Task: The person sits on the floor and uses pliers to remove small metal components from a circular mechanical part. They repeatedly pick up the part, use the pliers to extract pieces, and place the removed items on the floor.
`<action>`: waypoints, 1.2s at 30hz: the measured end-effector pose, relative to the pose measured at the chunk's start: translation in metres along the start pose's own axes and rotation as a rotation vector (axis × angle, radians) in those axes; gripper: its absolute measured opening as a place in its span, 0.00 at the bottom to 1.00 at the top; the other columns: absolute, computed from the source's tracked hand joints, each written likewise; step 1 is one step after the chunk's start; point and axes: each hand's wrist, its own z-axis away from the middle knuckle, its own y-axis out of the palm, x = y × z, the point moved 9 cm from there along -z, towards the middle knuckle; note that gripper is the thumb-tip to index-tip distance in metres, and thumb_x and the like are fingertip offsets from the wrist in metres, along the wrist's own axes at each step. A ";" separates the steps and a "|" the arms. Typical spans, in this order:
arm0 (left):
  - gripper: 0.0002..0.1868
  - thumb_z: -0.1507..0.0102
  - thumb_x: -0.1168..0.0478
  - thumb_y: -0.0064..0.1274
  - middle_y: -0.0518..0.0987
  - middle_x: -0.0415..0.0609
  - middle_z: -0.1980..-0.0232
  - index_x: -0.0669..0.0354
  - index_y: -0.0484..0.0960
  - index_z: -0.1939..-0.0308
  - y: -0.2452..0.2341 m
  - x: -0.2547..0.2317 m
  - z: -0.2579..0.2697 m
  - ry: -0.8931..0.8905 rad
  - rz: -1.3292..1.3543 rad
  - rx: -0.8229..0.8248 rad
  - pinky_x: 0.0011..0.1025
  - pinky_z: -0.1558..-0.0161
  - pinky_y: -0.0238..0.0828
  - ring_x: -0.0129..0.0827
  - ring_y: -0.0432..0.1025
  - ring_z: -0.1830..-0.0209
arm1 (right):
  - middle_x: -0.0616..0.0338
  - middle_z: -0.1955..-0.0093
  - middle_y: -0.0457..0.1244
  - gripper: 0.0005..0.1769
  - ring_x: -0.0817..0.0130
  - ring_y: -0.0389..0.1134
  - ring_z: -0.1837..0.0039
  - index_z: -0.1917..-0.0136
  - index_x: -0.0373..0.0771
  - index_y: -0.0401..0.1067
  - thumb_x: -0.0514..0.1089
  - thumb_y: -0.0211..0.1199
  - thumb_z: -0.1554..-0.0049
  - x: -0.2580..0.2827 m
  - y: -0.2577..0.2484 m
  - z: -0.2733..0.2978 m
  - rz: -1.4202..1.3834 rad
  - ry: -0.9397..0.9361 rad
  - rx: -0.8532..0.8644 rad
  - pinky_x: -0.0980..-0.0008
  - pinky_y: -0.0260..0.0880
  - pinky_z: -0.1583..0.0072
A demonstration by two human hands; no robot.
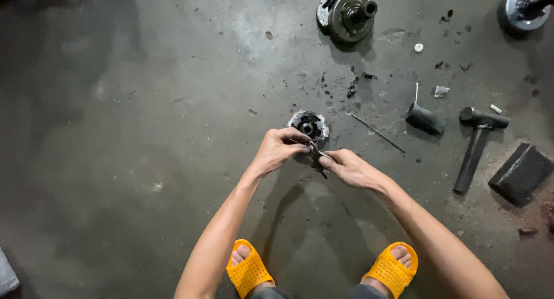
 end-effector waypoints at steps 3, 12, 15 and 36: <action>0.13 0.48 0.70 0.70 0.85 0.48 0.63 0.56 0.91 0.60 0.006 0.011 -0.004 0.008 0.005 0.038 0.27 0.58 0.79 0.24 0.75 0.61 | 0.56 0.67 0.64 0.21 0.68 0.62 0.56 0.60 0.35 0.73 0.50 0.52 0.32 0.003 -0.002 0.004 -0.025 0.009 0.003 0.60 0.68 0.49; 0.12 0.48 0.71 0.69 0.86 0.49 0.62 0.58 0.90 0.61 0.018 0.014 -0.003 -0.006 0.036 0.052 0.27 0.56 0.80 0.26 0.78 0.60 | 0.46 0.65 0.70 0.18 0.57 0.73 0.56 0.58 0.34 0.73 0.51 0.57 0.35 0.002 -0.006 0.005 0.088 0.129 -0.069 0.55 0.72 0.49; 0.13 0.47 0.73 0.68 0.85 0.47 0.63 0.58 0.90 0.59 0.024 0.018 -0.005 -0.006 0.016 0.064 0.27 0.57 0.80 0.25 0.78 0.60 | 0.45 0.66 0.69 0.15 0.54 0.72 0.57 0.59 0.33 0.70 0.48 0.62 0.39 -0.002 0.003 0.006 0.117 0.174 -0.049 0.54 0.71 0.50; 0.06 0.42 0.68 0.67 0.87 0.55 0.67 0.64 0.90 0.62 -0.039 0.054 0.052 -0.120 0.079 -0.640 0.32 0.61 0.80 0.30 0.79 0.68 | 0.41 0.61 0.71 0.17 0.50 0.73 0.55 0.56 0.30 0.79 0.45 0.57 0.34 -0.064 -0.027 -0.018 0.045 -0.021 -0.328 0.50 0.71 0.48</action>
